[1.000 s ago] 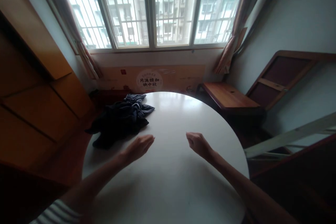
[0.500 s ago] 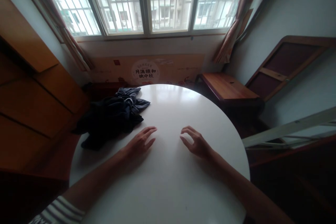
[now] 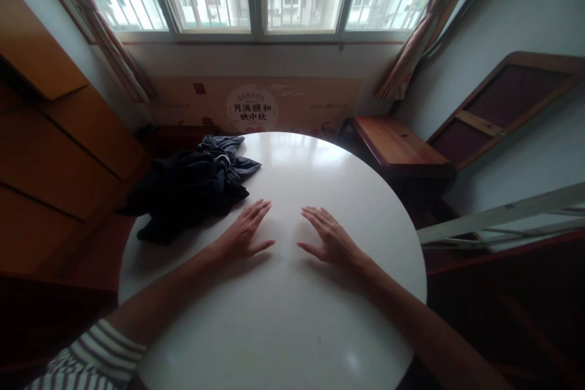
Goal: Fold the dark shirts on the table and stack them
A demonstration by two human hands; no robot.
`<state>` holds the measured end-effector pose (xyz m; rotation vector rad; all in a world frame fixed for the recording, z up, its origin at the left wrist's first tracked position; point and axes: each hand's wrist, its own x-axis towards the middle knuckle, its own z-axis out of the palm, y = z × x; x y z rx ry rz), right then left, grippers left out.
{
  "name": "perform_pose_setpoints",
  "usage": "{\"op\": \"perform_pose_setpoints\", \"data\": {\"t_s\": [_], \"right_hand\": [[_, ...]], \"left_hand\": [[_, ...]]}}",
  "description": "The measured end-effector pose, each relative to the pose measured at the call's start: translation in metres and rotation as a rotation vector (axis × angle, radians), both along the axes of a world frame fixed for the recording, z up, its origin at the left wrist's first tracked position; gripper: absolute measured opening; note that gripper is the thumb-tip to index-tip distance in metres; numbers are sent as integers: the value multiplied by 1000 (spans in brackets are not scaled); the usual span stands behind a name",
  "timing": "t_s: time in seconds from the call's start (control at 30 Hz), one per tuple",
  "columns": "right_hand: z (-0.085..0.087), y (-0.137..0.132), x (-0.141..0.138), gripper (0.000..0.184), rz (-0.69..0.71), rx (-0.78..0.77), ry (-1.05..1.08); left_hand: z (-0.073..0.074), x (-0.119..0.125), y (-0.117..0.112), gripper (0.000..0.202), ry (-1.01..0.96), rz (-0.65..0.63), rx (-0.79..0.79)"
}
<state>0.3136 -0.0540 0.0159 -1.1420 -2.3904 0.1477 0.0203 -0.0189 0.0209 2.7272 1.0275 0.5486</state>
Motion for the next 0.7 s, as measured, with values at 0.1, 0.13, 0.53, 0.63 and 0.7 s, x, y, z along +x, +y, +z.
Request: {"op": "perform_pose_setpoints", "data": {"t_s": [0.1, 0.13, 0.53, 0.63, 0.7], "right_hand": [[-3, 0, 2, 106, -53, -74, -131], [-4, 0, 3, 113, -65, -97, -161], [-2, -1, 2, 120, -70, -188, -309], [0, -1, 1, 119, -77, -207, -321], [1, -2, 0, 119, -77, -209, -322]], "left_hand": [[1, -2, 0, 107, 104, -1, -33], [1, -3, 0, 112, 138, -1, -59], [-2, -8, 5, 119, 287, -37, -172], [-2, -7, 5, 118, 280, -26, -168], [-1, -6, 4, 116, 271, -15, -167]]}}
